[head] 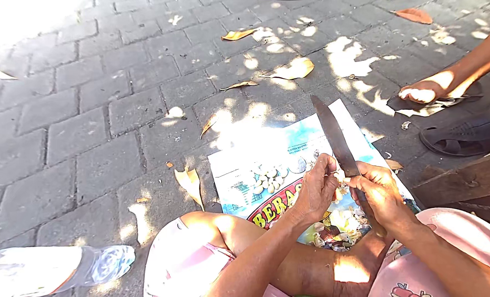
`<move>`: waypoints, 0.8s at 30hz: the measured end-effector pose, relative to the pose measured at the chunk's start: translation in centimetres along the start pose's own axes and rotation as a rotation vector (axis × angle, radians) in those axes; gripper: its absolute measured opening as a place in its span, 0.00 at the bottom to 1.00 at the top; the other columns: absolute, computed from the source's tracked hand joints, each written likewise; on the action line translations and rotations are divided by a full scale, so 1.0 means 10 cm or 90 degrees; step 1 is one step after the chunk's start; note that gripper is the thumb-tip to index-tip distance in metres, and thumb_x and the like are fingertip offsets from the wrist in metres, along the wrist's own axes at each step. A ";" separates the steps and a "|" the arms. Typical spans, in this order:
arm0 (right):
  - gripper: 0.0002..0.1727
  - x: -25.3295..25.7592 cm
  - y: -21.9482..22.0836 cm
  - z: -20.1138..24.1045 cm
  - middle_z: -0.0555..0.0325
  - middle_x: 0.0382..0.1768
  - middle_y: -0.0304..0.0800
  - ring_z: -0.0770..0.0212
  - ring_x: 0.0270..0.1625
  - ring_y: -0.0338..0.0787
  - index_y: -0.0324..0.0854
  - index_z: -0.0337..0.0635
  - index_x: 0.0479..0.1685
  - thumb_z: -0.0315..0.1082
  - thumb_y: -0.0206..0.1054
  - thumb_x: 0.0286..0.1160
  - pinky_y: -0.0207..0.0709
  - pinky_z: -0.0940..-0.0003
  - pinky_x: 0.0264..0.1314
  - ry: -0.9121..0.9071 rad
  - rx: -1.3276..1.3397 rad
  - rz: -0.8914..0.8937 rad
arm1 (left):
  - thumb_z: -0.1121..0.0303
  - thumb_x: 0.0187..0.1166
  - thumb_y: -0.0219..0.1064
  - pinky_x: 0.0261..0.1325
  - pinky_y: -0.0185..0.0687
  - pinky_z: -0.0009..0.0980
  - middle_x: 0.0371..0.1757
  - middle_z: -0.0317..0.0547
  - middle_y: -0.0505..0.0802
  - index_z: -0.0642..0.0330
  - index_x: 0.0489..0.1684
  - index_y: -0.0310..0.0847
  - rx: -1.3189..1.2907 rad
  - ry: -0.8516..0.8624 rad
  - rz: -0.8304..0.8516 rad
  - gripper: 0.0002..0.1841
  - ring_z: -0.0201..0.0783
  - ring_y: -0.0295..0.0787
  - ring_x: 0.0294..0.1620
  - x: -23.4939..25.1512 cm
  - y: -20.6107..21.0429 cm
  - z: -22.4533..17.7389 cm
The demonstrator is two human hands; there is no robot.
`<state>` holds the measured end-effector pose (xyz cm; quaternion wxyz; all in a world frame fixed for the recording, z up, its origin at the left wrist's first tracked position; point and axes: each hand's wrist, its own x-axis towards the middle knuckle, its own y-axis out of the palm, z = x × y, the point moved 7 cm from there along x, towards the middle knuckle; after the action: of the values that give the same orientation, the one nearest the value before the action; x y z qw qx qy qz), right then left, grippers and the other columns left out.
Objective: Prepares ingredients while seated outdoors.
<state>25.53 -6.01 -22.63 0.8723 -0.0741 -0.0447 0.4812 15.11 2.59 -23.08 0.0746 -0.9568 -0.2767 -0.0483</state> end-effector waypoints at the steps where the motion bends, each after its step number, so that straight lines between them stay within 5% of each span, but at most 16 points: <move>1: 0.12 0.00 0.01 0.00 0.59 0.15 0.77 0.68 0.13 0.73 0.85 0.43 0.30 0.28 0.56 0.74 0.66 0.77 0.14 0.004 0.001 0.000 | 0.75 0.89 0.49 0.21 0.86 0.33 0.32 0.50 0.84 0.64 0.58 0.67 -0.014 -0.047 0.005 0.08 0.39 0.83 0.17 0.00 0.00 0.03; 3: 0.12 0.00 0.02 -0.01 0.60 0.16 0.79 0.69 0.13 0.73 0.86 0.44 0.30 0.28 0.56 0.73 0.67 0.78 0.14 0.008 0.003 -0.006 | 0.71 0.93 0.44 0.24 0.88 0.30 0.28 0.50 0.86 0.65 0.61 0.67 -0.068 -0.150 0.036 0.10 0.38 0.86 0.18 -0.02 0.04 0.11; 6: 0.12 -0.01 0.03 -0.02 0.59 0.14 0.79 0.69 0.13 0.74 0.85 0.42 0.29 0.27 0.56 0.74 0.65 0.78 0.14 0.021 0.017 -0.002 | 0.68 0.94 0.39 0.26 0.88 0.28 0.24 0.50 0.88 0.67 0.50 0.73 -0.198 -0.225 0.080 0.16 0.36 0.88 0.18 -0.06 0.14 0.19; 16: 0.11 -0.05 0.03 0.00 0.66 0.19 0.81 0.70 0.17 0.76 0.89 0.51 0.42 0.31 0.60 0.73 0.68 0.73 0.18 0.004 -0.164 -0.018 | 0.72 0.93 0.42 0.26 0.90 0.30 0.22 0.46 0.83 0.68 0.42 0.73 -0.332 -0.299 -0.001 0.14 0.35 0.86 0.16 -0.08 0.13 0.22; 24: 0.18 -0.05 -0.05 0.08 0.70 0.22 0.83 0.73 0.18 0.77 0.90 0.53 0.53 0.33 0.59 0.69 0.69 0.75 0.18 -0.025 -0.203 -0.051 | 0.71 0.94 0.42 0.25 0.84 0.26 0.24 0.43 0.78 0.63 0.50 0.69 -0.262 -0.290 -0.059 0.10 0.32 0.79 0.15 -0.09 0.04 0.28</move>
<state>25.55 -6.59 -21.76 0.8667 -0.2005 -0.1405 0.4345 14.71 2.24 -26.01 -0.1871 -0.9244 -0.3139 0.1093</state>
